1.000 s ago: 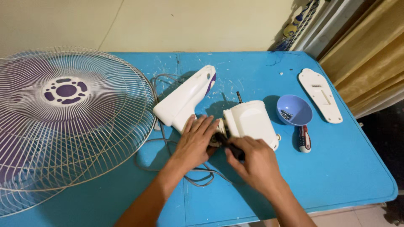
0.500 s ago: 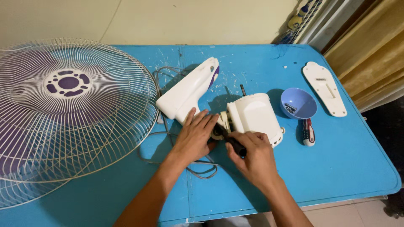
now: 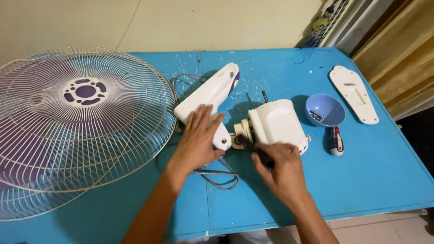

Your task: The person uses a brush to clean the exterior and interior surfaces of a disassembled electric fan motor and stand on a blue table. The fan cage and other parts remain nearby while the person rotates the components to reach different areas.

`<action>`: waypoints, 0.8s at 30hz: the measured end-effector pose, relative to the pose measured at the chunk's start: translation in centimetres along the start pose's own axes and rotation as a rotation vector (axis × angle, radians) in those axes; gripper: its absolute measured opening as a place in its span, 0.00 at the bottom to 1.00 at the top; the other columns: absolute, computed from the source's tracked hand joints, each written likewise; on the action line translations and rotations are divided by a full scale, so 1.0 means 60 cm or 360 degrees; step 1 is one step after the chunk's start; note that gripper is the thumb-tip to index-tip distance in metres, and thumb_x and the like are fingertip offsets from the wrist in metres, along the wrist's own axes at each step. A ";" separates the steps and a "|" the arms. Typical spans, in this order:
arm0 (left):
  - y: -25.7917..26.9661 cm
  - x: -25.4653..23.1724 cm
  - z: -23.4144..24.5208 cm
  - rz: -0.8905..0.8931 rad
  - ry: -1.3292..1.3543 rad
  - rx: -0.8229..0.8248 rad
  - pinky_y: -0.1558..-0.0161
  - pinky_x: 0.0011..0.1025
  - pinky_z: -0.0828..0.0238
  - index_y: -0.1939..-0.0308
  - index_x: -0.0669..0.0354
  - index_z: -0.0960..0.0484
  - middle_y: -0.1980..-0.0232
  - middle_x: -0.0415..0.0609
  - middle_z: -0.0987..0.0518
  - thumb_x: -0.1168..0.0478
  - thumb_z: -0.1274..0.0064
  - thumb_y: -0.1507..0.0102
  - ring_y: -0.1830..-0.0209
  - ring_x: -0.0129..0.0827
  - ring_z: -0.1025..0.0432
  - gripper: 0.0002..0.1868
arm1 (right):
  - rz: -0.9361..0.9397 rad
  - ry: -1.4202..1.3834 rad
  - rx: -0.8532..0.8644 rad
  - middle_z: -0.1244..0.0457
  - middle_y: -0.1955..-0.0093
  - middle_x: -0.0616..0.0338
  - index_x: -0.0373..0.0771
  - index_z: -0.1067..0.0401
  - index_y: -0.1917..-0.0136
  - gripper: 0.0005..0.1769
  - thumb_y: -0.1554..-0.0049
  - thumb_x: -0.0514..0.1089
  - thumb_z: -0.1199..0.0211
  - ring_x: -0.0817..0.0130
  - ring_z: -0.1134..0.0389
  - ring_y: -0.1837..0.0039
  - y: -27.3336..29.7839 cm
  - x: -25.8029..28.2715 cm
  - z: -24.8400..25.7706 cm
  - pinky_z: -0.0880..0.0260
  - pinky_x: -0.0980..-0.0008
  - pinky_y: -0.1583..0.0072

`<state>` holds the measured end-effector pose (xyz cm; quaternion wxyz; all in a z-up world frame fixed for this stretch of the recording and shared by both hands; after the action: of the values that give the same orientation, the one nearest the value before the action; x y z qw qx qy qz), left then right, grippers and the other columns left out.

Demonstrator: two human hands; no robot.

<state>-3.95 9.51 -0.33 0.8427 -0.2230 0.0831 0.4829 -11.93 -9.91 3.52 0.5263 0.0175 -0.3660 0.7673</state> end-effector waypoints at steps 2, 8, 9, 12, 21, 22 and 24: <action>0.011 0.011 0.005 0.0054 -0.0045 0.0020 0.24 0.52 0.64 0.27 0.56 0.39 0.22 0.63 0.48 0.53 0.28 0.54 0.20 0.55 0.58 0.54 | -0.0025 0.0128 -0.0070 0.31 0.58 0.53 0.38 0.23 0.46 0.16 0.46 0.46 0.30 0.55 0.31 0.55 -0.015 -0.002 -0.006 0.38 0.55 0.43; 0.046 0.009 -0.008 -0.0001 -0.0024 -0.0131 0.25 0.52 0.61 0.29 0.57 0.35 0.22 0.64 0.46 0.53 0.30 0.49 0.20 0.57 0.57 0.47 | 0.0179 0.0057 0.0068 0.30 0.57 0.54 0.39 0.23 0.49 0.15 0.47 0.48 0.32 0.56 0.30 0.51 -0.017 0.008 -0.030 0.38 0.55 0.41; 0.048 0.007 -0.010 -0.0015 -0.0053 -0.0131 0.24 0.53 0.61 0.29 0.57 0.35 0.22 0.64 0.46 0.53 0.31 0.49 0.20 0.57 0.56 0.47 | 0.0106 0.0041 0.0123 0.30 0.58 0.55 0.39 0.23 0.50 0.15 0.47 0.48 0.32 0.56 0.29 0.52 -0.013 0.003 -0.028 0.38 0.55 0.41; 0.051 -0.005 -0.018 -0.0034 -0.0084 -0.0078 0.25 0.57 0.63 0.29 0.58 0.34 0.23 0.64 0.45 0.52 0.31 0.48 0.20 0.56 0.55 0.46 | -0.0036 0.0061 0.0153 0.29 0.60 0.55 0.40 0.22 0.51 0.14 0.48 0.49 0.32 0.57 0.29 0.53 0.002 -0.008 -0.007 0.38 0.55 0.41; -0.024 -0.060 -0.070 -0.0139 -0.0131 0.0077 0.28 0.62 0.65 0.26 0.60 0.43 0.26 0.65 0.41 0.50 0.28 0.53 0.25 0.55 0.47 0.57 | -0.0074 0.0120 -0.0090 0.29 0.56 0.55 0.39 0.23 0.49 0.16 0.48 0.47 0.31 0.56 0.30 0.52 0.053 -0.011 0.026 0.39 0.54 0.44; -0.035 -0.066 -0.075 -0.0162 -0.0151 0.0064 0.28 0.63 0.65 0.26 0.61 0.44 0.27 0.65 0.38 0.50 0.28 0.55 0.27 0.54 0.43 0.58 | -0.0078 0.0142 -0.0105 0.29 0.55 0.54 0.38 0.23 0.48 0.16 0.48 0.47 0.31 0.56 0.29 0.52 0.052 -0.010 0.025 0.40 0.54 0.44; -0.052 -0.067 -0.086 -0.0128 -0.0174 0.0158 0.27 0.61 0.63 0.25 0.62 0.45 0.33 0.63 0.32 0.51 0.28 0.54 0.33 0.52 0.35 0.59 | -0.0085 0.0141 -0.0080 0.30 0.55 0.55 0.38 0.23 0.48 0.16 0.49 0.47 0.31 0.56 0.30 0.53 0.053 -0.007 0.021 0.40 0.55 0.44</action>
<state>-2.99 2.68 -2.53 0.8746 -0.1574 0.0517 0.4556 -14.80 -11.52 2.54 0.5624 -0.0200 -0.3611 0.7436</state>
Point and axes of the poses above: each hand's wrist, its own y-axis away from the middle knuckle, its own z-axis out of the back of the hand, x = y × z, the point moved 6 cm from there along -y, towards the middle knuckle
